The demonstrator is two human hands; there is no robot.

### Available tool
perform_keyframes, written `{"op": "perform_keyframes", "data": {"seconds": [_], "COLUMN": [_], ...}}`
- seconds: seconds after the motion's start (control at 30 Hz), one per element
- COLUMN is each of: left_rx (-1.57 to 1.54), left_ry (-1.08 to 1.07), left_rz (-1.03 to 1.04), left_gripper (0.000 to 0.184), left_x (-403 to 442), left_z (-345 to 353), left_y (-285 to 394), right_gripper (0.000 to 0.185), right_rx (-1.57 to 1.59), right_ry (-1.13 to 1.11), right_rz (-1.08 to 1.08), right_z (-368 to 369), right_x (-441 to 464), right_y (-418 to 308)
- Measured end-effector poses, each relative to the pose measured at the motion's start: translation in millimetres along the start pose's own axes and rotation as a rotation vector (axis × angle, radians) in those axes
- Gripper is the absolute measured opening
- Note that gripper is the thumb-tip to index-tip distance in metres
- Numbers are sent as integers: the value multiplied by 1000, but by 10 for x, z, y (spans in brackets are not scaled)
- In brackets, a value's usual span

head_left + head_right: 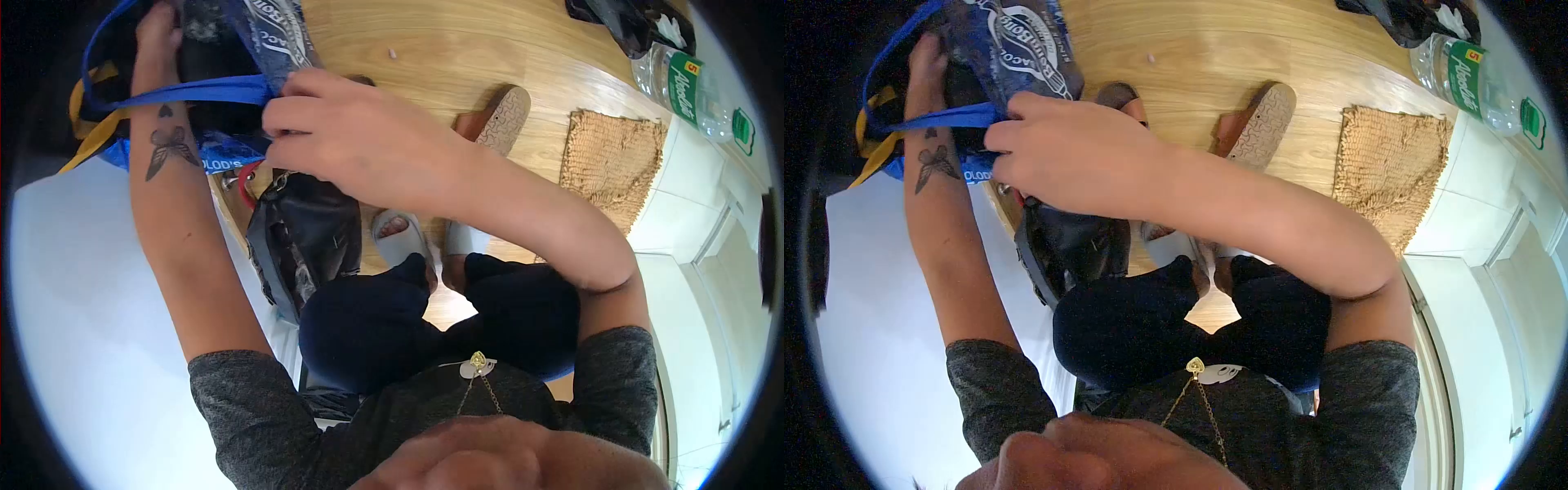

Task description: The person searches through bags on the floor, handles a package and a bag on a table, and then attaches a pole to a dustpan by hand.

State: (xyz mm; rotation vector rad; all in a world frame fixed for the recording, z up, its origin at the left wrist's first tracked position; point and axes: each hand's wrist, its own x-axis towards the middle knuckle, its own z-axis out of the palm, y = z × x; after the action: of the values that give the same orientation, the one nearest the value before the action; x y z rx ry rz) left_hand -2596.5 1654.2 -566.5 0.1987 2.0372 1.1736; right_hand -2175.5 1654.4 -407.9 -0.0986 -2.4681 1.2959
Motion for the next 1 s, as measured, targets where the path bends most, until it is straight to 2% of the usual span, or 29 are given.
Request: {"op": "perform_keyframes", "data": {"seconds": [0.13, 0.2, 0.23, 0.3, 0.37, 0.4, 0.5, 0.67, 0.77, 0.83, 0.97, 1.0], "left_rx": [59, 269, 713, 871, 1409, 1620, 1860, 1927, 1911, 1882, 1814, 1861], "left_ry": [-250, -331, -289, -264, -549, -690, -867, -926, -926, -916, -890, -838], "left_rz": [130, 290, 603, 756, 473, 348, 166, 50, 29, 0, -35, 15], "left_gripper": [34, 36, 40, 52, 64, 64, 65, 67, 66, 63, 63, 66], "left_x": [-292, -987, -1084, -1651, -1935, -2099, -2411, -2578, -2580, -2508, -2598, -2599], "left_z": [65, 275, 187, 378, 366, 380, 368, 244, 128, 36, 46, 30], "left_y": [-272, -196, -313, -152, -235, -232, -113, 30, 80, 56, 262, 270], "right_gripper": [20, 21, 21, 16, 14, 16, 21, 22, 23, 12, 13, 14], "right_rx": [-21, -29, -35, -62, -85, -117, -148, -165, -118, -155, -107, -132], "right_ry": [-86, -145, -208, -147, -89, -164, -279, -353, -302, -148, -96, -105], "right_rz": [-42, -14, 18, -14, -46, -28, -19, -45, -38, -113, -107, -105], "right_z": [16, 6, 10, 33, 16, -32, -70, -22, 29, 69, 125, 91], "right_x": [-55, -99, -98, -91, -80, -75, -69, -78, -81, -58, -39, -21], "right_y": [29, -35, -68, -62, -76, -91, -123, -172, -203, -213, -190, -189]}}
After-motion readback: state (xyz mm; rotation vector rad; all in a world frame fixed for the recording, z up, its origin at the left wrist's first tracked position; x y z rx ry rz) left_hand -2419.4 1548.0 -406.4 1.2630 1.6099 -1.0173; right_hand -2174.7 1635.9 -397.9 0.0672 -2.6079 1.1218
